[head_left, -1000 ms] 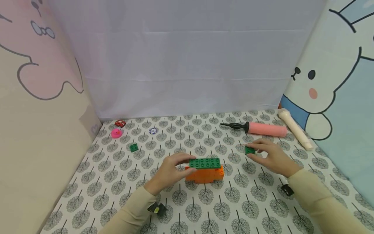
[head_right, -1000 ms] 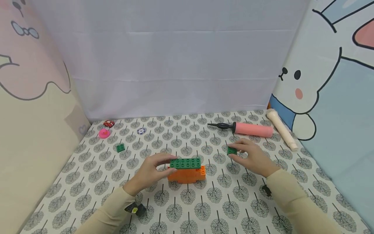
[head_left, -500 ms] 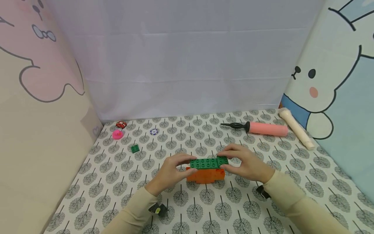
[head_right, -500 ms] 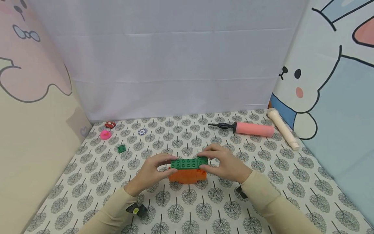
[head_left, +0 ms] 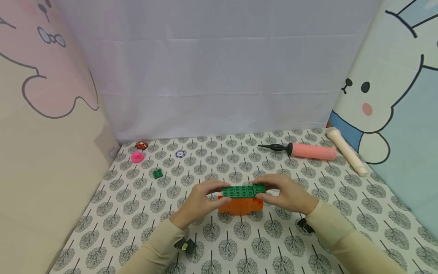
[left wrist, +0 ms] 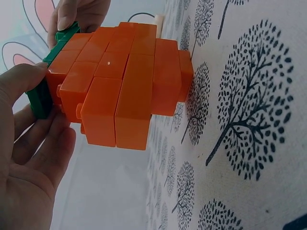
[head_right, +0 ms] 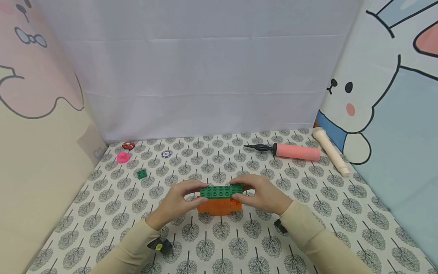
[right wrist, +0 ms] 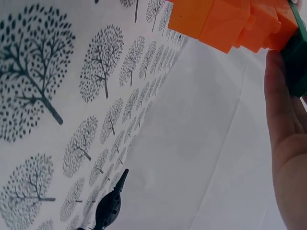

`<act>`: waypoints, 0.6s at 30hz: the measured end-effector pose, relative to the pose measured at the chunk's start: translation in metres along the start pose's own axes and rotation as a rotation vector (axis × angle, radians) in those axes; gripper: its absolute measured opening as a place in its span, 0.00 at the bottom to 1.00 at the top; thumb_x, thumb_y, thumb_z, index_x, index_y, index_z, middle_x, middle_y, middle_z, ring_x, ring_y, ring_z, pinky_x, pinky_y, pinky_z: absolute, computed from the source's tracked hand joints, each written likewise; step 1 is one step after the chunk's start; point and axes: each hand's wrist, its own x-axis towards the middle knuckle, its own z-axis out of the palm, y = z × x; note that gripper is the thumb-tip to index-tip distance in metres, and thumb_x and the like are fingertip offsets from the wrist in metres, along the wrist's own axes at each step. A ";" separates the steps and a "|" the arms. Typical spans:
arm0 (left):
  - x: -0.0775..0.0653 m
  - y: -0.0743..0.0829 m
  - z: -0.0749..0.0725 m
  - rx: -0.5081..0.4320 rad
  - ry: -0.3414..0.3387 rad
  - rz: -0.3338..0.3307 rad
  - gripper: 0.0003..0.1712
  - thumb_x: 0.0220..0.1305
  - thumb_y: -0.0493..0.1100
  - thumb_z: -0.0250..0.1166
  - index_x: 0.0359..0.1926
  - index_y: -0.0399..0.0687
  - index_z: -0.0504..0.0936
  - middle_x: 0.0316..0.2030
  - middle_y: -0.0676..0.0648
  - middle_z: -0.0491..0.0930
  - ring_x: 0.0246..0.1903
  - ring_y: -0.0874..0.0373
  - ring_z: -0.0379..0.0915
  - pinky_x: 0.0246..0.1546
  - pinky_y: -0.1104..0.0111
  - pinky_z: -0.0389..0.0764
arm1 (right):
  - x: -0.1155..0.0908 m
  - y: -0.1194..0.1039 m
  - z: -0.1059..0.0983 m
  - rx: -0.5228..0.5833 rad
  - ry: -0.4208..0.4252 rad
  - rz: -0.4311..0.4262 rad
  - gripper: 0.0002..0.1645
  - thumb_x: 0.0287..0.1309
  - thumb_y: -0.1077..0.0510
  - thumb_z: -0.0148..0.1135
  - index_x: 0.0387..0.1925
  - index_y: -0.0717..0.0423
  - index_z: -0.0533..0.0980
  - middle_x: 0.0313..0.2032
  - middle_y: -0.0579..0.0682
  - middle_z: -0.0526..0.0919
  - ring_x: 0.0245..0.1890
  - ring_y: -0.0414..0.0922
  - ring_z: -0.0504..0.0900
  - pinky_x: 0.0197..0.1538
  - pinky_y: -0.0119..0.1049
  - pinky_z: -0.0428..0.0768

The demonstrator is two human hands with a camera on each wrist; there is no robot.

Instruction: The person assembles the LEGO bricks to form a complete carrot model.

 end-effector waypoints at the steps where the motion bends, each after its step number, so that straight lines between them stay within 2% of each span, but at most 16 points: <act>1: 0.000 0.000 0.000 -0.003 0.000 -0.002 0.21 0.58 0.40 0.74 0.53 0.45 0.83 0.47 0.50 0.83 0.47 0.57 0.81 0.51 0.62 0.84 | 0.000 0.000 0.000 0.017 0.000 0.014 0.22 0.59 0.60 0.71 0.56 0.55 0.79 0.48 0.47 0.85 0.44 0.38 0.85 0.50 0.35 0.85; 7: 0.000 0.000 0.000 -0.007 -0.004 -0.011 0.21 0.58 0.41 0.74 0.53 0.45 0.83 0.47 0.51 0.83 0.47 0.57 0.81 0.51 0.58 0.84 | 0.001 0.002 0.003 0.073 0.016 0.038 0.20 0.58 0.61 0.71 0.53 0.57 0.81 0.47 0.49 0.85 0.44 0.39 0.85 0.50 0.35 0.85; 11: 0.000 0.000 -0.001 0.018 -0.005 -0.001 0.21 0.58 0.42 0.74 0.53 0.45 0.83 0.47 0.51 0.83 0.46 0.58 0.81 0.51 0.63 0.84 | 0.002 0.002 0.003 0.072 0.019 0.040 0.20 0.57 0.61 0.72 0.52 0.59 0.81 0.47 0.48 0.85 0.44 0.39 0.85 0.50 0.35 0.85; 16: 0.001 0.001 -0.006 0.083 -0.021 0.031 0.23 0.60 0.45 0.73 0.56 0.46 0.82 0.49 0.52 0.83 0.48 0.59 0.80 0.52 0.65 0.83 | 0.002 0.000 0.003 0.069 0.015 0.050 0.22 0.58 0.60 0.72 0.54 0.57 0.80 0.48 0.47 0.84 0.45 0.38 0.85 0.51 0.35 0.85; 18: 0.001 0.001 -0.011 0.096 -0.034 0.013 0.23 0.61 0.47 0.72 0.57 0.46 0.82 0.51 0.52 0.83 0.50 0.59 0.80 0.54 0.65 0.82 | 0.001 0.001 0.005 0.061 0.023 0.036 0.22 0.58 0.60 0.71 0.55 0.55 0.80 0.49 0.46 0.84 0.45 0.38 0.84 0.50 0.35 0.85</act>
